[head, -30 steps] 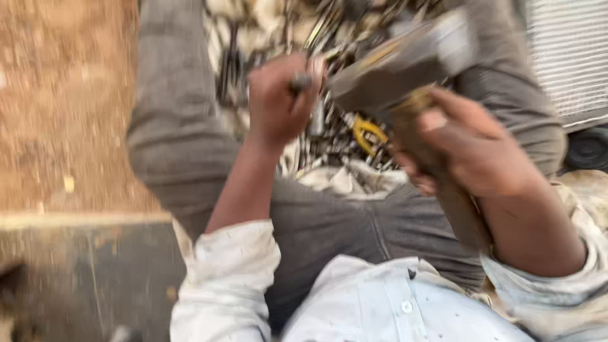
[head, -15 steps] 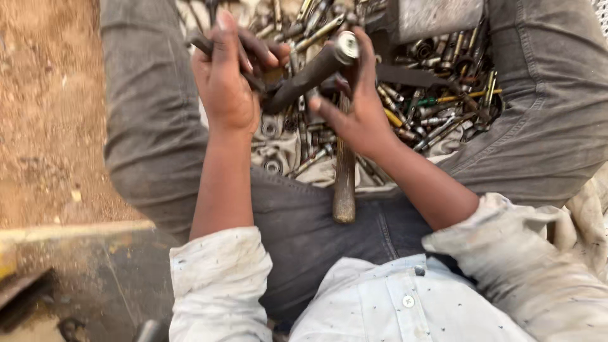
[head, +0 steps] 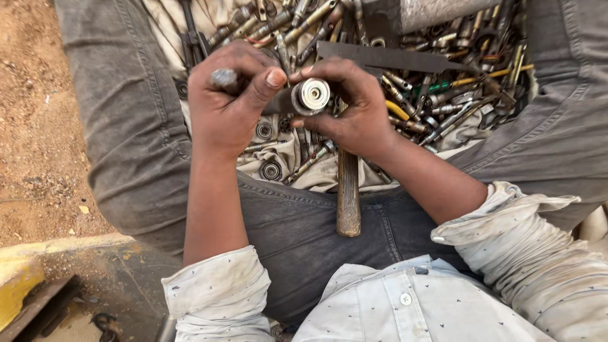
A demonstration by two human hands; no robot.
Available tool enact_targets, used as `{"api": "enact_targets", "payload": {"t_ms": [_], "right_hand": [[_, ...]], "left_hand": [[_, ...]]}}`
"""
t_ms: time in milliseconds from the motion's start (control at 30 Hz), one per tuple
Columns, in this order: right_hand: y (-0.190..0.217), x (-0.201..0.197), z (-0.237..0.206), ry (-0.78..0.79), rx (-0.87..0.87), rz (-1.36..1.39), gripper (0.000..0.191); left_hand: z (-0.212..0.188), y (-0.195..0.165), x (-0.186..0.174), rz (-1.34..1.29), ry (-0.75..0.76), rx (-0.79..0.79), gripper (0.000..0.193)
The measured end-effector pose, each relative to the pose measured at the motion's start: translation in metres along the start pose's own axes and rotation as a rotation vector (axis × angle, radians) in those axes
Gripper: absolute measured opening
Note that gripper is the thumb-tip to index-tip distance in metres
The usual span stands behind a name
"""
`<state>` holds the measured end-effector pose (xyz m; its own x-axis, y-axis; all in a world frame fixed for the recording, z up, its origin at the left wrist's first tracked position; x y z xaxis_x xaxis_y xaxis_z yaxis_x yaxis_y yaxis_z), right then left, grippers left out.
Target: The person sits on the ground with a pile of scrap metal parts on a cloth and disassembles used shock absorber assemblies. They use a hammer and punch to drive out internal cartridges, pull components apart with pliers, and separate metal sleeves and bearing parts by hand.
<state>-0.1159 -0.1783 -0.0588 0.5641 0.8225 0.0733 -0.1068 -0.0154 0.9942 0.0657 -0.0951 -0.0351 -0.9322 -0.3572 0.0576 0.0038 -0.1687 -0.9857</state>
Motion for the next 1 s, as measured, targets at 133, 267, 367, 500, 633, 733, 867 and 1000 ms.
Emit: {"api": "enact_targets", "payload": {"t_ms": [133,267,367,500,633,733,867,1000], "right_hand": [[0.010,-0.002,0.003,-0.013,-0.056,-0.044,0.049],[0.029,0.010,0.002,0.141,-0.184,-0.413,0.056],[0.051,0.025,0.003,0.145,-0.288,-0.524,0.063],[0.069,0.040,0.009,0.199,-0.354,-0.503,0.067],[0.053,0.042,0.015,0.212,-0.305,-0.565,0.067],[0.039,0.033,0.012,0.181,-0.270,-0.579,0.067],[0.031,0.021,0.005,0.190,-0.212,-0.491,0.064],[0.028,0.022,0.001,0.186,-0.210,-0.423,0.076]], "left_hand": [[-0.001,-0.003,-0.025,-0.052,-0.212,-0.248,0.028],[-0.010,-0.011,-0.069,0.248,-0.307,-0.380,0.028],[-0.015,-0.004,-0.089,0.220,-0.369,-0.355,0.028],[-0.020,0.004,-0.093,0.514,-0.328,-0.397,0.031],[-0.007,0.018,-0.074,0.822,-0.067,-0.470,0.036],[-0.007,0.036,-0.065,0.838,0.059,-0.718,0.043],[-0.008,0.046,-0.074,0.983,-0.055,-0.827,0.047],[0.007,0.049,-0.070,1.157,-0.218,-0.559,0.067]]}}
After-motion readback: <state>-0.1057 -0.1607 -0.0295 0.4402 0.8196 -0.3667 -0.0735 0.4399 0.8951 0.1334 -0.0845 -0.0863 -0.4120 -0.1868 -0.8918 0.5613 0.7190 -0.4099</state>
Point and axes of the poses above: each hand's wrist, its own z-axis towards the middle knuckle, its own x-axis out of the palm, y = z × x, the point moved 5 cm from there along z, towards the middle knuckle, and after that the axes turned 2 degrees about y, right-handed, at the moved point
